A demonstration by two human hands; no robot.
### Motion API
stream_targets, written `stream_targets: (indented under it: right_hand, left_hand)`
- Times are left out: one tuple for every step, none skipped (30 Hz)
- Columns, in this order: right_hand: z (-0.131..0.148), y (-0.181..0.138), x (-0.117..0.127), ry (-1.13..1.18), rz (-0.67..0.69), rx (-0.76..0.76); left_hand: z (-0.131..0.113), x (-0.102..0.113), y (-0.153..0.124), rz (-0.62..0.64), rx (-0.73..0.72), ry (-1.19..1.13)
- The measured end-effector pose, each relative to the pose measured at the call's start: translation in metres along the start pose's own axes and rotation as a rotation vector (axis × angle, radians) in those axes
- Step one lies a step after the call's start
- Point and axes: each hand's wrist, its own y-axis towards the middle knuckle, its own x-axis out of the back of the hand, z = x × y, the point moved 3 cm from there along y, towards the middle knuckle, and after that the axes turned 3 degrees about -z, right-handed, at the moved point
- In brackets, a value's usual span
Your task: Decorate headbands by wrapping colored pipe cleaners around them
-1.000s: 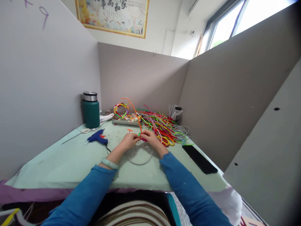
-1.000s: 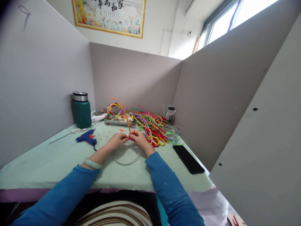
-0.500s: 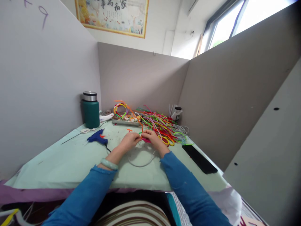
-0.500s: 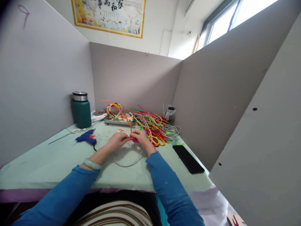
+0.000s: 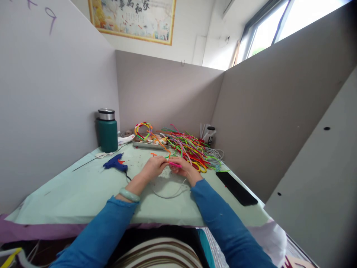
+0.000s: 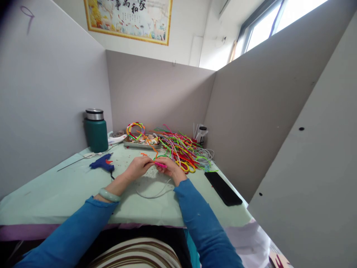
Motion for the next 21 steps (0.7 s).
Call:
stream_targets:
  right_hand:
    - [-0.0003, 0.0002, -0.0001, 0.012, 0.006, -0.005]
    - [-0.0006, 0.0003, -0.0004, 0.024, 0.015, -0.006]
    - [-0.0009, 0.0004, -0.0006, 0.037, 0.025, -0.006]
    - [-0.0013, 0.0004, -0.0009, 0.052, 0.035, -0.007]
    - [-0.0018, 0.0005, -0.0011, 0.067, 0.044, -0.010]
    - [-0.0023, 0.0007, -0.0013, 0.081, 0.052, -0.014]
    - [-0.0030, 0.0009, -0.0014, 0.093, 0.060, -0.021]
    - [-0.0037, 0.0013, -0.0014, 0.101, 0.065, -0.028]
    - [-0.0044, 0.0017, -0.0013, 0.108, 0.066, -0.035]
    - [-0.0050, 0.0022, -0.0009, 0.114, 0.063, -0.038]
    - [-0.0054, 0.0027, -0.0004, 0.120, 0.053, -0.035]
    - [-0.0056, 0.0032, 0.0004, 0.127, 0.038, -0.025]
    - [-0.0055, 0.0035, 0.0012, 0.135, 0.015, -0.006]
    - [-0.0052, 0.0038, 0.0022, 0.141, -0.012, 0.020]
    - [-0.0047, 0.0038, 0.0032, 0.146, -0.040, 0.049]
    - [-0.0041, 0.0037, 0.0039, 0.150, -0.066, 0.078]
    - [-0.0035, 0.0035, 0.0043, 0.151, -0.084, 0.102]
    - [-0.0032, 0.0033, 0.0044, 0.151, -0.094, 0.118]
    - [-0.0031, 0.0032, 0.0042, 0.152, -0.097, 0.126]
    - [-0.0030, 0.0032, 0.0038, 0.153, -0.097, 0.133]
    - [-0.0028, 0.0032, 0.0035, 0.152, -0.099, 0.142]
  left_hand:
    - [0.0005, 0.0003, -0.0004, -0.007, 0.027, -0.006]
    - [0.0007, 0.0006, -0.0008, -0.015, 0.045, -0.013]
    - [0.0005, 0.0009, -0.0011, -0.023, 0.046, -0.020]
    - [-0.0001, 0.0011, -0.0014, -0.032, 0.030, -0.025]
    - [-0.0010, 0.0013, -0.0015, -0.039, 0.000, -0.028]
    - [-0.0019, 0.0014, -0.0016, -0.046, -0.033, -0.032]
    - [-0.0024, 0.0014, -0.0017, -0.052, -0.060, -0.034]
    - [-0.0025, 0.0012, -0.0016, -0.057, -0.075, -0.035]
    - [-0.0022, 0.0009, -0.0015, -0.059, -0.081, -0.032]
    - [-0.0018, 0.0004, -0.0014, -0.059, -0.083, -0.028]
    - [-0.0014, -0.0002, -0.0012, -0.056, -0.083, -0.023]
    - [-0.0011, -0.0009, -0.0011, -0.051, -0.084, -0.018]
    - [-0.0010, -0.0016, -0.0009, -0.042, -0.082, -0.013]
    - [-0.0008, -0.0023, -0.0008, -0.033, -0.077, -0.009]
    - [-0.0008, -0.0028, -0.0007, -0.026, -0.070, -0.005]
    - [-0.0009, -0.0030, -0.0007, -0.023, -0.060, -0.003]
    - [-0.0011, -0.0029, -0.0008, -0.023, -0.050, -0.003]
    - [-0.0014, -0.0025, -0.0008, -0.026, -0.043, -0.004]
    - [-0.0017, -0.0016, -0.0008, -0.035, -0.036, -0.006]
    - [-0.0018, -0.0005, -0.0007, -0.048, -0.027, -0.011]
    - [-0.0015, 0.0009, -0.0005, -0.065, -0.012, -0.018]
